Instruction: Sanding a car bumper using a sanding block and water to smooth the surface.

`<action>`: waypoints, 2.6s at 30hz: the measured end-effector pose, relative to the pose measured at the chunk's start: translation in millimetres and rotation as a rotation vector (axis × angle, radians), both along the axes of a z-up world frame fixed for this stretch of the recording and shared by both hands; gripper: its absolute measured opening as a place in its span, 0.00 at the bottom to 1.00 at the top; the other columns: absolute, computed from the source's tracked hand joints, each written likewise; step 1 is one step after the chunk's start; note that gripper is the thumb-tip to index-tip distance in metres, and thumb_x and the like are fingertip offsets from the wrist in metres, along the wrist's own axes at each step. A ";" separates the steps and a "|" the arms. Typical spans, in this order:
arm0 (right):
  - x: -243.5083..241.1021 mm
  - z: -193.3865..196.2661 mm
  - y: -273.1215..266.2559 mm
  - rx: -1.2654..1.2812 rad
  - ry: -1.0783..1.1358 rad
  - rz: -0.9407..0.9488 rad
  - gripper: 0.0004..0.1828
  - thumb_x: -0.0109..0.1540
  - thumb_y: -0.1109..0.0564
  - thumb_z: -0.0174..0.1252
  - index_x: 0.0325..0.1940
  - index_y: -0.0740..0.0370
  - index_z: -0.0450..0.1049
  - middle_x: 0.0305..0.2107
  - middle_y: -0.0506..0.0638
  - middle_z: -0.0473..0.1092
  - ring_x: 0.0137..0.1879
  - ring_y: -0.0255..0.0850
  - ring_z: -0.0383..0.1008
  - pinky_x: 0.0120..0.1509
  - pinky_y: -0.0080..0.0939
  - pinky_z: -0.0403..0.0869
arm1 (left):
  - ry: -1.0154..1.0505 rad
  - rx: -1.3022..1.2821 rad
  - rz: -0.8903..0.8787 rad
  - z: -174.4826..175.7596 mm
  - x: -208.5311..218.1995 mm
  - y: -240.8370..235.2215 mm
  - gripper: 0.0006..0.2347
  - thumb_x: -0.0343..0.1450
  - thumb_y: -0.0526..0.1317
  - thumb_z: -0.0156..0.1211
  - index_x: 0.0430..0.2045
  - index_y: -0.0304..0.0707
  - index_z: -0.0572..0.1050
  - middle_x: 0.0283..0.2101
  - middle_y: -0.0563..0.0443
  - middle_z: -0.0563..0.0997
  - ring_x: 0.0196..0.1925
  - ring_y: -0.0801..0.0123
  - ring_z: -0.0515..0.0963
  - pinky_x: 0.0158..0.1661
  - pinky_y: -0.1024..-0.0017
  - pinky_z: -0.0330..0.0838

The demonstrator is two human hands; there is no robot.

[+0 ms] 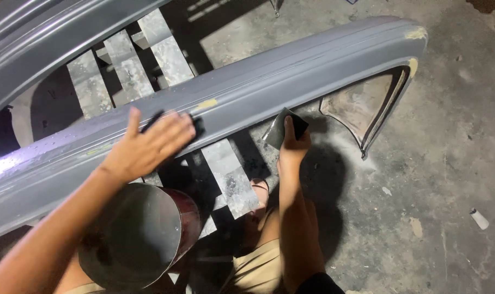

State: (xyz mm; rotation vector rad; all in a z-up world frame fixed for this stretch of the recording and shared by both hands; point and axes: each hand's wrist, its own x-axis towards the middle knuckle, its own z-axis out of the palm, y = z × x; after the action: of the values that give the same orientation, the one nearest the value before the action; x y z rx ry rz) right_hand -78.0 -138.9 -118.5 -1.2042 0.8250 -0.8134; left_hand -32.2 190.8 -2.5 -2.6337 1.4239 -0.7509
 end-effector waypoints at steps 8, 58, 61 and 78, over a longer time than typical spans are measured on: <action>-0.7 12.6 3.4 0.039 0.024 0.026 0.14 0.60 0.49 0.73 0.40 0.60 0.78 0.31 0.49 0.78 0.39 0.34 0.78 0.43 0.37 0.78 | -0.053 0.355 -0.200 20.7 -6.4 63.5 0.27 0.78 0.54 0.26 0.71 0.46 0.57 0.79 0.55 0.57 0.79 0.74 0.52 0.74 0.58 0.32; -5.9 23.2 133.3 -1.365 -0.082 0.150 0.28 0.61 0.51 0.69 0.66 0.54 0.76 0.59 0.61 0.62 0.60 0.57 0.65 0.68 0.54 0.61 | 0.242 0.086 0.393 14.4 -2.8 129.6 0.42 0.63 0.72 0.45 0.74 0.56 0.60 0.70 0.51 0.71 0.68 0.63 0.73 0.54 0.60 0.74; -2.3 14.5 140.4 -1.271 -0.100 0.243 0.29 0.64 0.52 0.65 0.70 0.53 0.71 0.53 0.60 0.60 0.56 0.57 0.62 0.65 0.55 0.61 | 0.246 0.076 0.395 15.0 -2.3 128.8 0.42 0.64 0.72 0.44 0.74 0.57 0.61 0.68 0.52 0.73 0.67 0.64 0.74 0.55 0.60 0.73; 17.9 1.0 121.9 -1.355 -0.163 0.098 0.22 0.67 0.57 0.56 0.67 0.49 0.74 0.36 0.54 0.63 0.40 0.50 0.67 0.49 0.48 0.69 | 0.239 0.060 0.432 19.2 -5.2 124.2 0.39 0.65 0.72 0.45 0.71 0.59 0.66 0.62 0.59 0.79 0.65 0.67 0.77 0.54 0.62 0.74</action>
State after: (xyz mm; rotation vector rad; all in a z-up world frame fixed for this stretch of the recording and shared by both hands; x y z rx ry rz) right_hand -60.1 -17.0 -117.5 -2.2667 -0.0469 -1.4277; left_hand -37.4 315.0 16.6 -2.9040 0.8375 -0.3502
